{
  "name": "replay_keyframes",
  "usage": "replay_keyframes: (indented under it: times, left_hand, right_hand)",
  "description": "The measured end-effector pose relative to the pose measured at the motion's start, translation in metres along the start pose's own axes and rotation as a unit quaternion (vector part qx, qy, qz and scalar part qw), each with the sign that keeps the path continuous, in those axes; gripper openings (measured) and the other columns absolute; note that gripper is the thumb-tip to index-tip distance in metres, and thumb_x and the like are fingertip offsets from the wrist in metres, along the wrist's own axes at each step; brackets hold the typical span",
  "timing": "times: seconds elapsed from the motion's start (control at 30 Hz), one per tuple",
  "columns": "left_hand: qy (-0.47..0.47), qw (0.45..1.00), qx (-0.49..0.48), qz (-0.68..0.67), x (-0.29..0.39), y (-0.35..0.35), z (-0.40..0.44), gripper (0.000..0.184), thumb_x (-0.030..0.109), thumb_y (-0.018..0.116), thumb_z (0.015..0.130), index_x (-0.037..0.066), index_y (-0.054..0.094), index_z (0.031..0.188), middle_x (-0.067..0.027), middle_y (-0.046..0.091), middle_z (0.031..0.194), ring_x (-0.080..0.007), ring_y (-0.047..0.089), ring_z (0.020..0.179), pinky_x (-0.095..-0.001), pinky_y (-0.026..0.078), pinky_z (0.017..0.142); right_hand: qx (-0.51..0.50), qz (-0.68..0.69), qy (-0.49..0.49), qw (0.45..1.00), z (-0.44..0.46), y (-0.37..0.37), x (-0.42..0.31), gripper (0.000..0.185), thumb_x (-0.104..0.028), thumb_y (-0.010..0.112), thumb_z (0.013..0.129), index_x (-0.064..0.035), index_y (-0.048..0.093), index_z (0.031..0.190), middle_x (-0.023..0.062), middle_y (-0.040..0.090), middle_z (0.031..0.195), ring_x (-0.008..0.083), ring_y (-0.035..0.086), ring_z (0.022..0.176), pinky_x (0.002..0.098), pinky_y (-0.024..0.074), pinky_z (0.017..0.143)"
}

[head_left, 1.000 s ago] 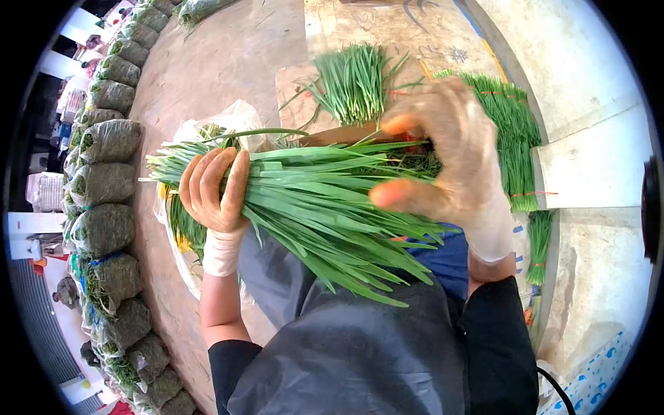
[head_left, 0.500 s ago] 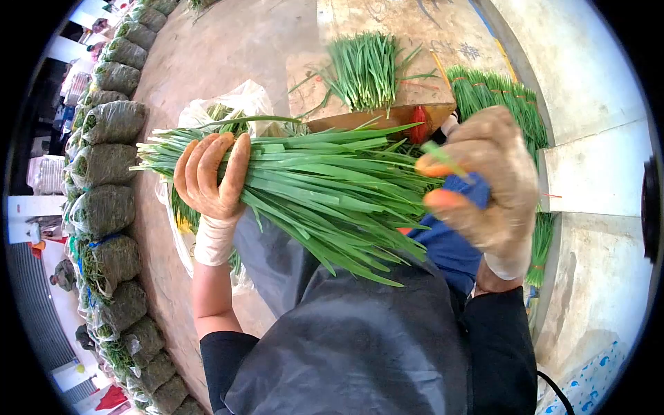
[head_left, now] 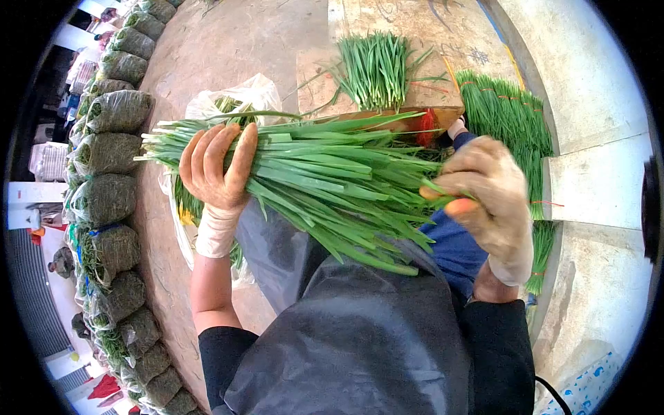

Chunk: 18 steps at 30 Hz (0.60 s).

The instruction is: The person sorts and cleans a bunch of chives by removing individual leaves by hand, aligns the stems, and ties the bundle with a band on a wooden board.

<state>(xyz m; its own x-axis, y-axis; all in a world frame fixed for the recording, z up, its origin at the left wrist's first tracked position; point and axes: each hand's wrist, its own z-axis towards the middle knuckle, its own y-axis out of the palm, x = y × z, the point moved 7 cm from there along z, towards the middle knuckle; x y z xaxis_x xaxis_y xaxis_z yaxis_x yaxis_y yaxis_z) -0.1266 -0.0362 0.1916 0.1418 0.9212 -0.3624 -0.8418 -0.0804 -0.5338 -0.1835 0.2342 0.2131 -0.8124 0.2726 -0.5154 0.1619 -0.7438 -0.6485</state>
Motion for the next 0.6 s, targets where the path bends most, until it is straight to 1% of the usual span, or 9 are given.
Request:
replay_keyframes:
  times: [0.03, 0.1, 0.13, 0.2, 0.33, 0.43, 0.47, 0.53, 0.6]
  left_hand:
    - [0.009, 1.0, 0.004, 0.004, -0.001, -0.001, -0.002, 0.034, 0.02, 0.066, 0.075, 0.024, 0.066, 0.109, 0.0016, 0.062, 0.101, -0.0179, 0.062, 0.095, -0.0365, 0.048, 0.087]
    - [0.014, 1.0, 0.002, 0.008, 0.0, -0.001, 0.0, 0.034, 0.02, 0.066, 0.076, 0.024, 0.066, 0.109, 0.0018, 0.062, 0.101, -0.0177, 0.062, 0.095, -0.0364, 0.048, 0.087]
    - [0.017, 1.0, 0.0, 0.015, 0.001, -0.001, 0.0, 0.034, 0.02, 0.066, 0.076, 0.024, 0.066, 0.109, 0.002, 0.062, 0.101, -0.0176, 0.062, 0.095, -0.0363, 0.048, 0.087]
    - [0.019, 1.0, -0.003, 0.013, 0.004, -0.001, 0.002, 0.033, 0.02, 0.066, 0.076, 0.025, 0.066, 0.109, 0.0022, 0.062, 0.101, -0.0175, 0.062, 0.095, -0.0362, 0.048, 0.087]
    - [0.019, 1.0, -0.009, 0.016, 0.006, -0.002, 0.007, 0.03, 0.02, 0.066, 0.078, 0.025, 0.067, 0.108, 0.0031, 0.063, 0.098, -0.0165, 0.062, 0.093, -0.0354, 0.048, 0.086]
    - [0.011, 1.0, -0.012, 0.026, 0.007, -0.001, 0.007, 0.032, 0.019, 0.067, 0.078, 0.028, 0.066, 0.109, 0.0031, 0.062, 0.096, -0.016, 0.062, 0.093, -0.0336, 0.049, 0.083]
    - [0.012, 0.999, -0.016, 0.031, 0.006, -0.001, 0.006, 0.033, 0.019, 0.067, 0.077, 0.028, 0.066, 0.109, 0.0029, 0.062, 0.096, -0.0159, 0.062, 0.093, -0.033, 0.049, 0.083]
    - [0.012, 0.999, -0.011, 0.028, 0.004, 0.001, 0.002, 0.033, 0.02, 0.067, 0.077, 0.028, 0.066, 0.109, 0.0022, 0.062, 0.096, -0.0159, 0.062, 0.092, -0.0336, 0.049, 0.084]
    - [-0.001, 1.0, -0.016, 0.021, 0.0, 0.0, -0.001, 0.034, 0.022, 0.065, 0.077, 0.026, 0.066, 0.11, 0.0017, 0.062, 0.097, -0.0167, 0.062, 0.093, -0.035, 0.048, 0.085]
  right_hand:
    - [-0.075, -0.077, -0.001, 0.994, -0.003, 0.009, 0.008, 0.043, -0.05, 0.059, 0.084, -0.0087, 0.069, 0.081, 0.005, 0.056, 0.077, 0.0218, 0.054, 0.079, 0.0381, 0.042, 0.073]
    - [0.02, -0.005, 0.076, 0.997, -0.009, 0.001, 0.013, 0.033, -0.04, 0.069, 0.079, -0.0083, 0.069, 0.085, 0.0048, 0.059, 0.081, 0.0239, 0.056, 0.085, 0.0368, 0.0441, 0.073]
    - [0.019, -0.004, 0.078, 0.997, -0.006, 0.004, 0.01, 0.033, -0.04, 0.069, 0.079, -0.0083, 0.069, 0.085, 0.0048, 0.059, 0.081, 0.0239, 0.056, 0.085, 0.0368, 0.0441, 0.073]
    - [0.127, -0.063, 0.065, 0.988, 0.006, -0.003, 0.0, 0.029, -0.031, 0.077, 0.071, -0.0094, 0.069, 0.089, 0.0051, 0.059, 0.085, 0.0249, 0.057, 0.088, 0.0364, 0.0459, 0.074]
    - [0.065, -0.106, -0.009, 0.992, 0.027, 0.023, -0.008, 0.026, -0.026, 0.077, 0.072, -0.0084, 0.068, 0.088, 0.006, 0.058, 0.086, 0.0241, 0.056, 0.088, 0.0371, 0.0459, 0.077]
    - [0.12, -0.034, 0.001, 0.992, 0.024, 0.033, 0.0, 0.017, -0.019, 0.076, 0.076, -0.0106, 0.066, 0.087, 0.0052, 0.062, 0.089, 0.024, 0.058, 0.088, 0.0381, 0.0456, 0.082]
    - [0.135, 0.058, 0.015, 0.989, 0.021, 0.025, 0.0, 0.01, -0.014, 0.073, 0.078, -0.0104, 0.067, 0.086, 0.0051, 0.062, 0.086, 0.0218, 0.058, 0.085, 0.0342, 0.0457, 0.078]
    - [0.187, 0.174, 0.03, 0.966, 0.013, 0.006, 0.013, 0.008, -0.015, 0.071, 0.081, -0.0087, 0.067, 0.084, 0.0045, 0.062, 0.084, 0.0193, 0.059, 0.086, 0.0292, 0.0458, 0.075]
    - [0.212, 0.189, 0.045, 0.958, 0.008, -0.006, 0.023, 0.01, -0.017, 0.071, 0.081, -0.0079, 0.067, 0.083, 0.0047, 0.062, 0.083, 0.0195, 0.059, 0.086, 0.0282, 0.046, 0.074]
